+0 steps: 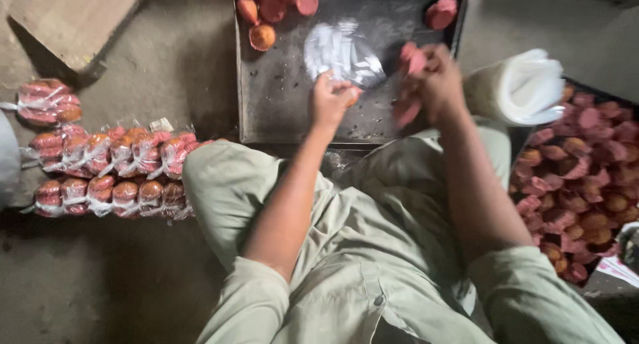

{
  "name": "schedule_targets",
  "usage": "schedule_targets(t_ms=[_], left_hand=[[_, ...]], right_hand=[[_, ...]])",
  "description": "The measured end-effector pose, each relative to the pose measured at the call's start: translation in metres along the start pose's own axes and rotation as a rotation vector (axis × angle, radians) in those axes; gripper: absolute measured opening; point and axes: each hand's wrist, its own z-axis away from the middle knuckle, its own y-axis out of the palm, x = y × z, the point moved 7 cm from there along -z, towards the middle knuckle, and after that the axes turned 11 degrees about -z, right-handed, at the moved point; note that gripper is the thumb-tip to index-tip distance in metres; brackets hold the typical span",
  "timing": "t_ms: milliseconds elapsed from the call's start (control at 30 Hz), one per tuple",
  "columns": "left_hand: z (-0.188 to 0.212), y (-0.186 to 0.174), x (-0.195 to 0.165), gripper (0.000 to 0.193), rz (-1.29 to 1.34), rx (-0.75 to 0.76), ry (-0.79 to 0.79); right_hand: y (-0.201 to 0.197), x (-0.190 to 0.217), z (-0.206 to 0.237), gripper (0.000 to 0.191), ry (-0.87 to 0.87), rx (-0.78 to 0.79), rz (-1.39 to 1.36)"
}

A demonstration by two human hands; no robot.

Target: The person sits on the floor and repeatedly picks up cupcakes from a tray, places them into clear plastic bags, and ties the bags shut. The person then sets the tied bags aside and continues the process with more cupcakes.

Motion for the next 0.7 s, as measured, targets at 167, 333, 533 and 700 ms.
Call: schedule_targets(t_ms=[167, 333, 533, 700], left_hand=[[0.027, -0.013, -0.009, 0.036, 0.144, 0.138, -0.093], [0.055, -0.040, -0.015, 0.036, -0.088, -0.028, -0.144], [0.101, -0.103, -0.071, 0.028, 0.095, -0.117, -0.124], [0.144, -0.130, -0.070, 0.029, 0.067, -0.168, -0.083]], right_hand=[[0.030, -0.034, 0.071, 0.034, -0.123, 0.269, 0.426], [0.066, -0.034, 0.102, 0.025, -0.315, 0.479, 0.856], [0.118, -0.015, 0.169, 0.023, -0.546, 0.549, 0.946], [0.154, -0.068, 0.197, 0.023, -0.527, 0.792, 1.072]])
